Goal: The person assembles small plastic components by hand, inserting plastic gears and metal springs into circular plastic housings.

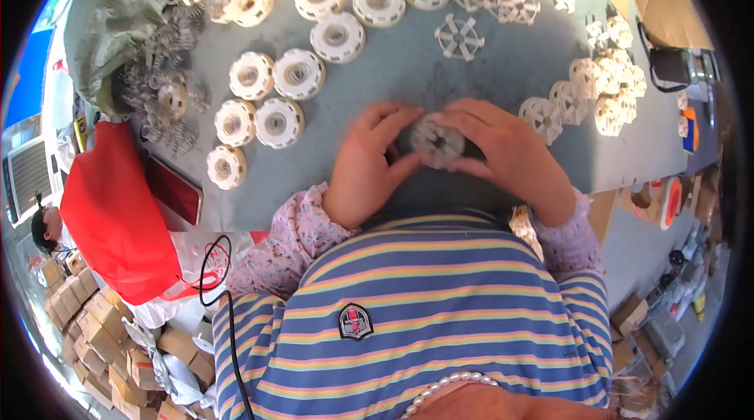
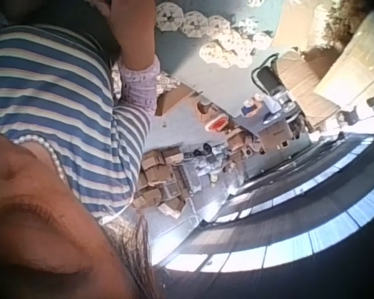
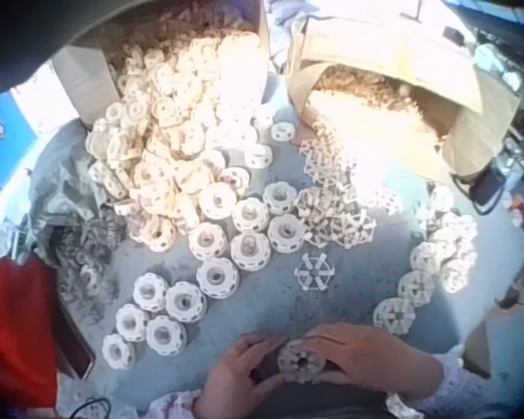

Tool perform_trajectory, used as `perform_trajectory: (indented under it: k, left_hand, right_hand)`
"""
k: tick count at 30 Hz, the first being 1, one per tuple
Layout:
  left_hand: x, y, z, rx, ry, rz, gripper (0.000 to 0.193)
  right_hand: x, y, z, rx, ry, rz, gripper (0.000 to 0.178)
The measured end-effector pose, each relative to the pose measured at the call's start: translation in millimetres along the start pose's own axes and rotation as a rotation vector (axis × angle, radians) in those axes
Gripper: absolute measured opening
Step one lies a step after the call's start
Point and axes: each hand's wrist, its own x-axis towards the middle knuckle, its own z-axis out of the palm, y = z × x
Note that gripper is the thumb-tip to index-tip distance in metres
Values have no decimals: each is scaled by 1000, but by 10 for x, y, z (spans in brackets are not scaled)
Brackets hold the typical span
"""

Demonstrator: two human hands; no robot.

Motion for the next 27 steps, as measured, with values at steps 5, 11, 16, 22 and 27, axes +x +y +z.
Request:
perform_trajectory:
  k: [5, 11, 16, 22, 27]
  left_hand:
    - [391, 72, -178, 290, 147, 135, 59]
    - [1429, -28, -208, 837, 344, 66, 60]
    - [965, 212, -200, 728, 8, -28, 57]
    - [71, 220, -212, 413, -66, 17, 73]
    - [-33, 154, -230, 170, -23, -32, 66]
  right_hand:
    - [-160, 115, -637, -558, 170, 233, 59]
    - [672, 465, -25, -479, 455, 56, 48]
    - [271, 138, -91, -70, 281, 298, 41]
    - [-207, -1, 261, 132, 124, 394, 53]
    - [-225, 27, 181, -142, 283, 315, 68]
